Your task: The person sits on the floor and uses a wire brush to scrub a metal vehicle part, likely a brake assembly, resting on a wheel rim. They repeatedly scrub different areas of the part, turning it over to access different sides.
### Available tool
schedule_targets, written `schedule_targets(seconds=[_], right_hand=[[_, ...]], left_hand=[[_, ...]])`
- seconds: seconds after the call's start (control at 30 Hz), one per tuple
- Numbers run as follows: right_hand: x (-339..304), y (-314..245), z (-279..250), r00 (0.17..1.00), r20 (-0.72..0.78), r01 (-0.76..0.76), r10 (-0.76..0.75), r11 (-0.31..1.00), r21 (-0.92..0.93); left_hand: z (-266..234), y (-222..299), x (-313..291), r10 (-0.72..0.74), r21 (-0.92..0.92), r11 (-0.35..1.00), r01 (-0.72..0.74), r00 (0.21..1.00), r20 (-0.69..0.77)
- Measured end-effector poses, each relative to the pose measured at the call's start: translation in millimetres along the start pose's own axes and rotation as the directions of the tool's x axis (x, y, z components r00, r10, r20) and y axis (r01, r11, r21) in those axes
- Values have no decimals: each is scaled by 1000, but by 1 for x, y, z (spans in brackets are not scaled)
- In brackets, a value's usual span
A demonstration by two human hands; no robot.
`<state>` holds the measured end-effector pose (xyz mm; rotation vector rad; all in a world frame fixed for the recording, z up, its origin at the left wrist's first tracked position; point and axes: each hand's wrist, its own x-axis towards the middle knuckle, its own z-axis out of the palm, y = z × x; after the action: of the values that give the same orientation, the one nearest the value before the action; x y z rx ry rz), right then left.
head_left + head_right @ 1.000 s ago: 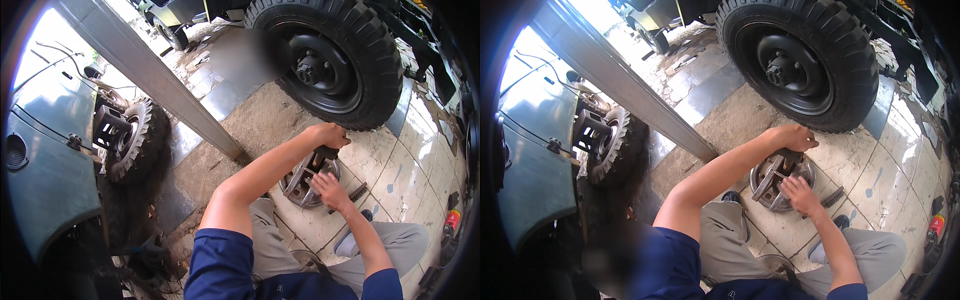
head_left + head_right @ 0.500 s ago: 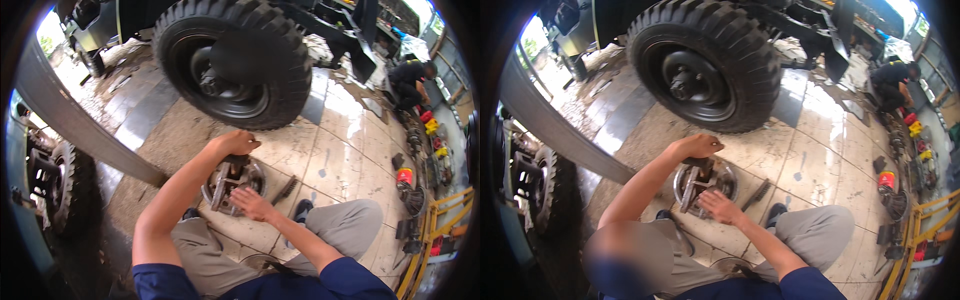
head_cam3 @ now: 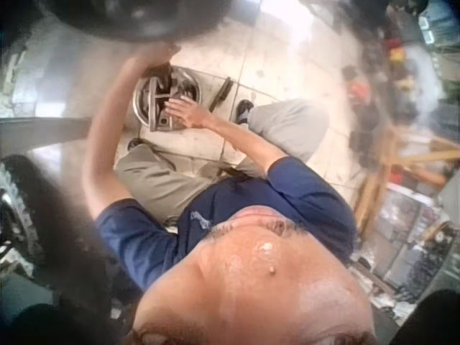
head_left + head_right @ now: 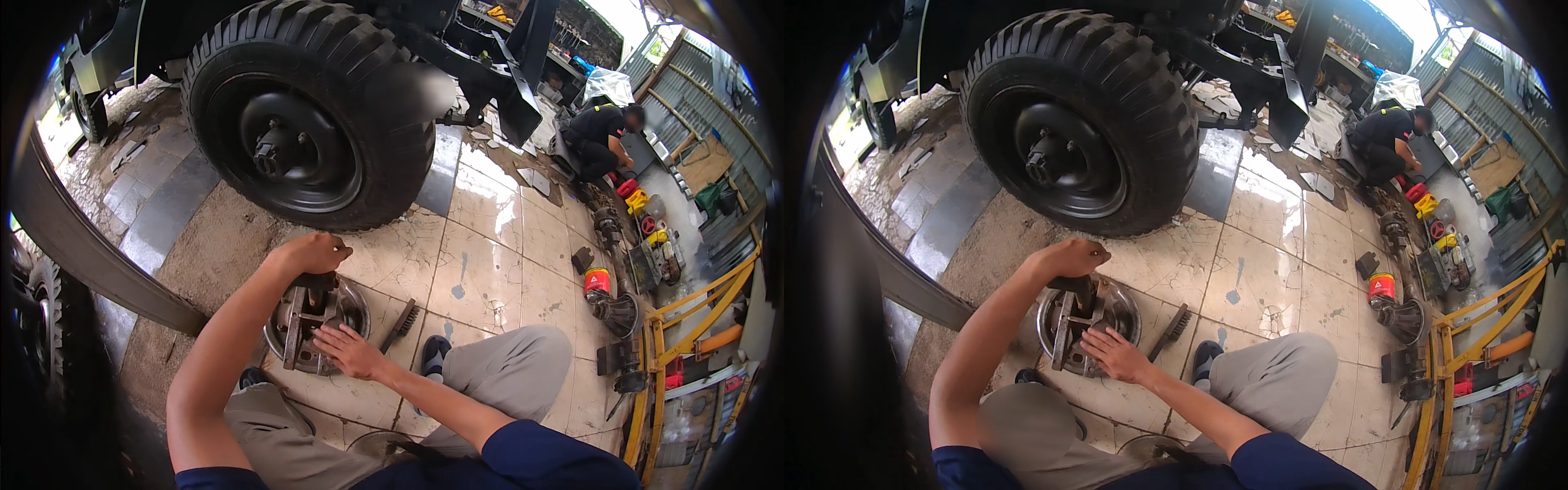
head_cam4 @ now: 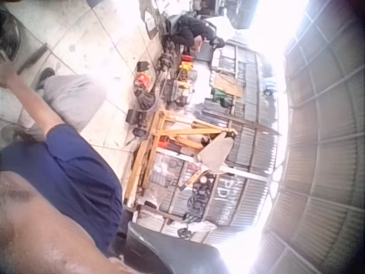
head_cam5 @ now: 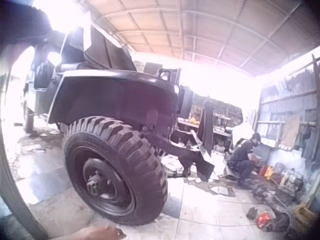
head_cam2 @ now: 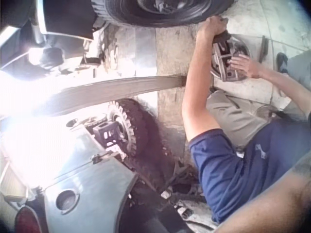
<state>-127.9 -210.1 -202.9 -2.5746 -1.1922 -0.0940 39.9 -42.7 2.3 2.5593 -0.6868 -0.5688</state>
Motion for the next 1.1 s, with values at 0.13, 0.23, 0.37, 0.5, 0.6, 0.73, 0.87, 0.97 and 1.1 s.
schedule_targets(seconds=[0.13, 0.23, 0.37, 0.5, 0.6, 0.73, 0.87, 0.97, 1.1], right_hand=[[16, -17, 2, 991, -59, -122, 120, 992, -38], [9, -11, 7, 1000, 9, 1, -1, 1000, 3], [11, -5, -8, 1000, 26, 17, -17, 1000, -3], [11, -6, -8, 993, 72, 90, -93, 995, 48], [6, -2, -9, 998, 63, 27, -31, 998, 56], [4, -11, -8, 999, 42, 13, -16, 998, 63], [6, -7, -7, 999, 36, 9, -10, 1000, 18], [5, -12, -5, 999, 26, 17, -19, 998, 63], [7, -11, -6, 997, 34, 62, -63, 997, 45]], left_hand=[[13, -30, 9, 236, 225, 946, -235, 971, 26], [-4, -6, -13, 158, 199, 967, -159, 987, 21], [8, -17, 7, 233, 335, 913, -234, 971, 45], [11, -28, 12, 189, 336, 923, -189, 981, 31], [10, -17, 13, 83, 292, 952, -90, 996, 35], [7, -15, 8, 122, 274, 953, -130, 992, 46], [6, -20, 4, 332, 506, 799, -323, 940, 76], [-1, -6, -5, 140, 265, 954, -140, 990, 20], [2, -13, -3, 166, 230, 960, -159, 986, -11]])
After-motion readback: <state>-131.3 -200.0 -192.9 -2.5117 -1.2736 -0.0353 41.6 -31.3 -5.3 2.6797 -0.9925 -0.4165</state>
